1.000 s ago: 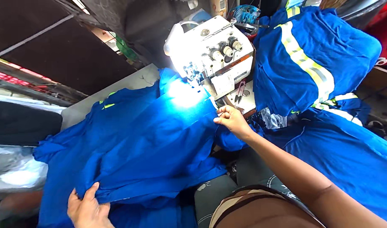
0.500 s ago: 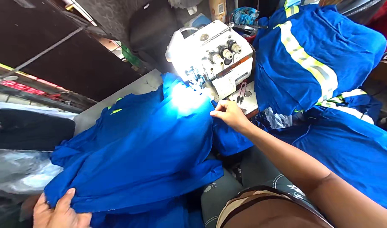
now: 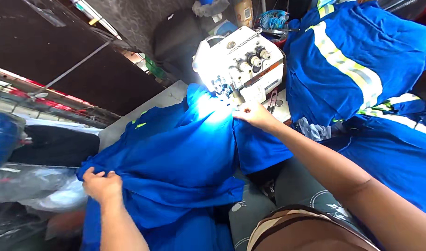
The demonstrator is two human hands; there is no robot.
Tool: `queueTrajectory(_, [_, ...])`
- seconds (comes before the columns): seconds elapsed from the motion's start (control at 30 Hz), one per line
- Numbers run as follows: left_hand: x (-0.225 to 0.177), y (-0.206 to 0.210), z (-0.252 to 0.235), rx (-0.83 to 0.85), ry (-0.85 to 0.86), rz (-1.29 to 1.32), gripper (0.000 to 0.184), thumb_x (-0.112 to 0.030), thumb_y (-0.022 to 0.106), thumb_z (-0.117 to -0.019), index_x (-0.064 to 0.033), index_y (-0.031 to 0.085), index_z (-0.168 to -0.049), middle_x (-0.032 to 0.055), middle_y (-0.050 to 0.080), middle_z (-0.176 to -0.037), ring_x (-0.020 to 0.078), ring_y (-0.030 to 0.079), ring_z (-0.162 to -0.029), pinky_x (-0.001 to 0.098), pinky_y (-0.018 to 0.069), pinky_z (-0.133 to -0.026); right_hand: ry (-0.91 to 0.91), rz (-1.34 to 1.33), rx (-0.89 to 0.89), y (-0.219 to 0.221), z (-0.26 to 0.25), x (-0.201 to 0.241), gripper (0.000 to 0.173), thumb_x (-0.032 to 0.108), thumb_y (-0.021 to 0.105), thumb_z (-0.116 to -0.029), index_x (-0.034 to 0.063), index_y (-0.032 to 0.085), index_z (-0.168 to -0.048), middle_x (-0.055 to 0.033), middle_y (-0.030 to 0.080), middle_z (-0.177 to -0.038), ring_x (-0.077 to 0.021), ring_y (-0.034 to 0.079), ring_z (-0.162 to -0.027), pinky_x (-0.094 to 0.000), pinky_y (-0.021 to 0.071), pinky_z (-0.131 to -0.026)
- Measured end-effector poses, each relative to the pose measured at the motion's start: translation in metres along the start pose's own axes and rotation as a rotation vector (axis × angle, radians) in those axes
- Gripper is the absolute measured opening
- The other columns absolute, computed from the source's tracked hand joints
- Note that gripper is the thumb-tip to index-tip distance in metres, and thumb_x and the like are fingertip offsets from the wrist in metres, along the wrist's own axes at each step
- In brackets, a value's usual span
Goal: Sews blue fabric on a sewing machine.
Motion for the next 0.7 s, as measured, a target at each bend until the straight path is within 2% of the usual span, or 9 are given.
queueTrajectory(0.07, [-0.031,0.011,0.027,-0.034,0.186,0.033,0.063,-0.005,0.061,-0.093,0.0132,0.038,-0.149,0.0418,0.045,-0.143,0.0541,0.045,-0.133,0.0582,0.0355,-0.114,0.046,-0.164,0.231,-0.006,0.008,-0.004,0.026,0.023,0.068,-0.0997,0.0029,0.064,-0.084,-0.0018,0.059,-0.07,-0.0074,0.055,-0.063,-0.0275,0.0475,-0.061])
queueTrajectory(0.13, [-0.074,0.023,0.097,0.102,0.36,0.287,0.048,-0.009,0.059,-0.0972,0.0133,0.049,-0.138,0.032,0.06,-0.128,0.0373,0.063,-0.112,0.0466,0.0526,-0.096,0.167,-0.374,0.396,-0.016,0.03,-0.02,0.013,0.017,0.064,-0.0992,0.0057,0.069,-0.093,0.0024,0.069,-0.077,-0.0031,0.065,-0.07,-0.0238,0.0566,-0.069])
queueTrajectory(0.2, [-0.103,0.052,0.192,0.6,0.302,0.672,0.027,-0.017,0.055,-0.103,0.0007,0.062,-0.123,0.0072,0.072,-0.108,0.0147,0.073,-0.087,0.0319,0.0628,-0.075,0.249,-0.464,0.494,-0.031,0.06,-0.037,0.01,0.019,0.062,-0.0971,0.0133,0.069,-0.092,0.0073,0.072,-0.079,-0.0012,0.068,-0.072,-0.0236,0.0587,-0.07])
queueTrajectory(0.3, [-0.105,0.126,0.3,1.303,-0.164,0.874,0.049,-0.024,0.046,-0.1036,0.0051,0.048,-0.143,0.0127,0.069,-0.119,0.024,0.071,-0.102,0.0421,0.061,-0.087,0.326,-0.417,0.615,-0.054,0.102,-0.055,0.007,0.022,0.063,-0.094,0.0185,0.069,-0.091,0.0113,0.073,-0.08,0.0007,0.069,-0.073,-0.0229,0.0593,-0.07])
queueTrajectory(0.37, [-0.091,0.171,0.319,1.159,-0.586,0.991,0.052,-0.03,0.034,-0.1101,0.002,0.035,-0.151,0.0149,0.062,-0.135,0.0242,0.067,-0.114,0.0416,0.057,-0.095,0.332,-0.294,0.659,-0.07,0.121,-0.058,0.009,0.019,0.061,-0.0952,0.016,0.068,-0.092,0.0118,0.072,-0.08,0.0027,0.068,-0.073,-0.0208,0.0585,-0.07])
queueTrajectory(0.43, [-0.08,0.185,0.308,0.914,-0.815,1.093,0.041,-0.023,0.039,-0.111,0.0011,0.042,-0.144,0.0132,0.063,-0.134,0.0213,0.066,-0.113,0.0387,0.056,-0.094,0.301,-0.124,0.632,-0.093,0.134,-0.054,0.011,0.02,0.062,-0.0961,0.0131,0.069,-0.092,0.0118,0.07,-0.079,0.0053,0.066,-0.073,-0.0188,0.0569,-0.07])
queueTrajectory(0.53, [-0.064,0.146,0.286,0.796,-0.615,1.213,0.033,-0.012,0.057,-0.1002,-0.0001,0.051,-0.131,0.0092,0.07,-0.115,0.0194,0.069,-0.105,0.0411,0.0587,-0.093,0.184,0.247,0.431,-0.148,0.152,-0.049,0.022,0.029,0.069,-0.0923,0.0079,0.073,-0.091,0.0036,0.068,-0.077,-0.0009,0.063,-0.072,-0.0274,0.0543,-0.069])
queueTrajectory(0.63, [-0.03,0.08,0.259,0.631,-0.391,1.318,0.047,-0.034,0.086,-0.0802,-0.0188,0.065,-0.12,-0.0009,0.076,-0.108,0.0142,0.073,-0.101,0.04,0.0612,-0.091,0.212,0.564,0.153,-0.213,0.178,-0.057,0.034,0.037,0.075,-0.0858,0.0037,0.07,-0.082,-0.0112,0.065,-0.072,-0.025,0.063,-0.069,-0.0536,0.0504,-0.063])
queueTrajectory(0.7, [-0.03,0.048,0.238,0.524,-0.248,1.323,0.037,-0.038,0.087,-0.077,-0.0278,0.076,-0.11,-0.0039,0.078,-0.106,0.0096,0.073,-0.099,0.0343,0.062,-0.089,0.302,0.623,0.078,-0.231,0.197,-0.068,0.037,0.037,0.077,-0.0855,0.0013,0.068,-0.082,-0.0153,0.064,-0.072,-0.0314,0.062,-0.071,-0.0592,0.0475,-0.064])
Point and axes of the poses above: each hand's wrist, its own z-axis away from the middle knuckle, its own y-axis out of the palm, x = y × z, the point moved 3 cm from there along -z, towards the middle knuckle
